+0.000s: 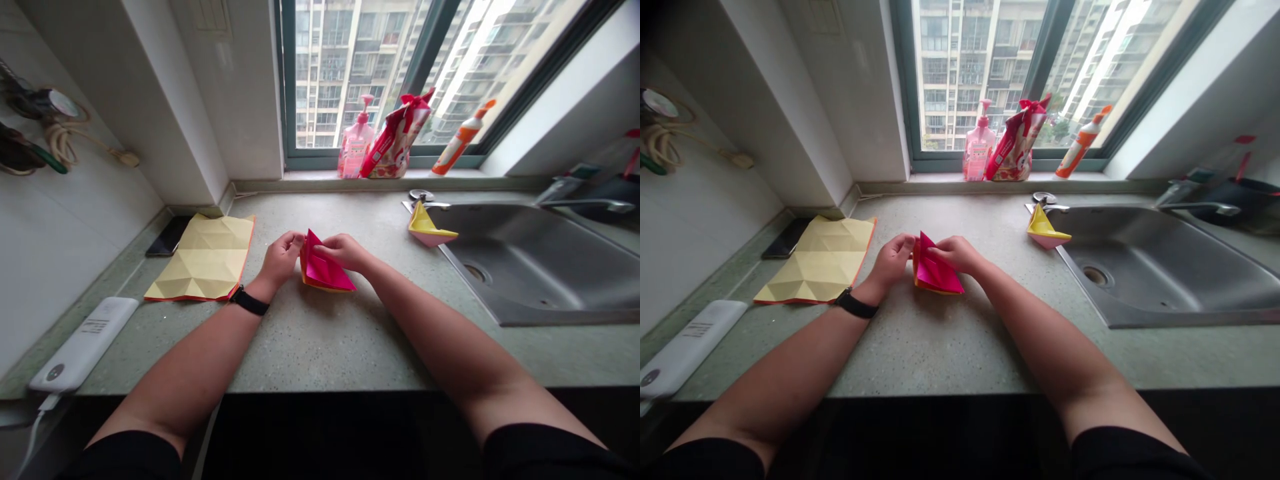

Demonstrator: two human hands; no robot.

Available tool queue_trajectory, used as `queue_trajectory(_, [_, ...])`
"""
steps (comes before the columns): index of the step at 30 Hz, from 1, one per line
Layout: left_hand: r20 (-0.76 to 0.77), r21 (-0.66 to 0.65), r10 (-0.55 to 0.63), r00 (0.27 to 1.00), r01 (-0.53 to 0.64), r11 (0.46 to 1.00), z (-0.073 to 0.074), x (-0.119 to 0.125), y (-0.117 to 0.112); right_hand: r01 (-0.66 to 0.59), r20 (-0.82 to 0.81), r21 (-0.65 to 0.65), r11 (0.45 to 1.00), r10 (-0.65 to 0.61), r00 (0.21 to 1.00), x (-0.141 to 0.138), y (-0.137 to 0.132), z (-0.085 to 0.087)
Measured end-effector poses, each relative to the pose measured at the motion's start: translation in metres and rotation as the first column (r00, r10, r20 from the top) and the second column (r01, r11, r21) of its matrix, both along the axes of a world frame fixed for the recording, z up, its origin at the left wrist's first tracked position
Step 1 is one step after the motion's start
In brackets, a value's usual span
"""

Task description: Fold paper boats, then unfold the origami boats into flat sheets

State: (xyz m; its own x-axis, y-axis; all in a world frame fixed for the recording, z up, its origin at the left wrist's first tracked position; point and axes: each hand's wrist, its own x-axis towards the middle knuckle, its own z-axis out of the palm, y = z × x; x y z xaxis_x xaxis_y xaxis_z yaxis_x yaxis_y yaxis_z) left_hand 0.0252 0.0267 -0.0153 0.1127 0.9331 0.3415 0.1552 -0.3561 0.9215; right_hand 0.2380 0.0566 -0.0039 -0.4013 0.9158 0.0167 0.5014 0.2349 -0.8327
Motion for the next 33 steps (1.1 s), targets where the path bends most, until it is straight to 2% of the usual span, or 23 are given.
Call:
queue_trajectory(4, [-0.038, -0.041, -0.019, 0.999, 0.018, 0.999, -0.007, 0.001, 0.005, 0.086, -0.152, -0.003, 0.996, -0.086, 0.985, 0.006, 0.000, 0.002])
queue_trajectory(8, [-0.102, -0.065, -0.067, 0.992, 0.061, 0.996, -0.007, 0.004, 0.001, 0.222, -0.440, 0.022, 0.975, -0.190, 0.878, 0.018, 0.004, 0.011])
queue_trajectory(11, [-0.085, -0.110, -0.274, 0.958, 0.264, 0.958, -0.001, 0.007, -0.010, 0.355, -0.552, 0.017, 0.935, -0.287, 0.783, 0.027, 0.009, 0.016])
queue_trajectory(13, [-0.062, -0.159, -0.453, 0.889, 0.439, 0.884, 0.003, 0.010, -0.016, 0.434, -0.526, 0.068, 0.898, -0.338, 0.781, 0.031, 0.011, 0.015])
queue_trajectory(14, [-0.056, -0.169, -0.497, 0.866, 0.482, 0.860, 0.005, 0.010, -0.018, 0.464, -0.481, 0.131, 0.876, -0.354, 0.802, 0.032, 0.012, 0.014])
queue_trajectory(15, [-0.058, -0.159, -0.489, 0.871, 0.475, 0.865, 0.006, 0.011, -0.019, 0.483, -0.418, 0.216, 0.849, -0.366, 0.831, 0.033, 0.012, 0.013])
queue_trajectory(16, [-0.065, -0.129, -0.426, 0.903, 0.415, 0.901, 0.006, 0.011, -0.019, 0.481, -0.346, 0.314, 0.819, -0.373, 0.861, 0.032, 0.011, 0.011])
queue_trajectory(18, [-0.070, -0.041, -0.201, 0.977, 0.198, 0.979, 0.005, 0.010, -0.015, 0.413, -0.196, 0.489, 0.768, -0.364, 0.911, 0.027, 0.007, 0.008])
queue_trajectory(20, [-0.048, 0.013, -0.026, 0.998, 0.027, 1.000, 0.002, 0.009, -0.009, 0.300, -0.073, 0.585, 0.753, -0.320, 0.945, 0.020, 0.002, 0.005])
queue_trajectory(21, [-0.038, 0.021, 0.002, 0.999, -0.001, 1.000, 0.000, 0.008, -0.006, 0.247, -0.026, 0.608, 0.755, -0.292, 0.956, 0.016, -0.001, 0.004])
queue_trajectory(24, [0.001, 0.027, -0.025, 1.000, 0.025, 0.999, -0.004, 0.008, -0.001, 0.143, 0.055, 0.621, 0.770, -0.225, 0.973, 0.007, -0.006, -0.002])
queue_trajectory(27, [0.035, 0.013, -0.035, 0.999, 0.035, 0.999, -0.007, 0.010, 0.002, 0.129, 0.016, 0.639, 0.758, -0.181, 0.983, 0.004, -0.006, -0.006])
queue_trajectory(30, [0.078, -0.041, -0.031, 0.996, 0.034, 0.999, -0.010, 0.011, 0.004, 0.136, -0.051, 0.732, 0.668, -0.145, 0.988, 0.006, -0.002, -0.009])
queue_trajectory(33, [0.135, -0.077, -0.048, 0.990, 0.059, 0.995, -0.011, 0.012, 0.006, 0.109, -0.009, 0.806, 0.582, -0.172, 0.985, 0.009, -0.001, -0.011])
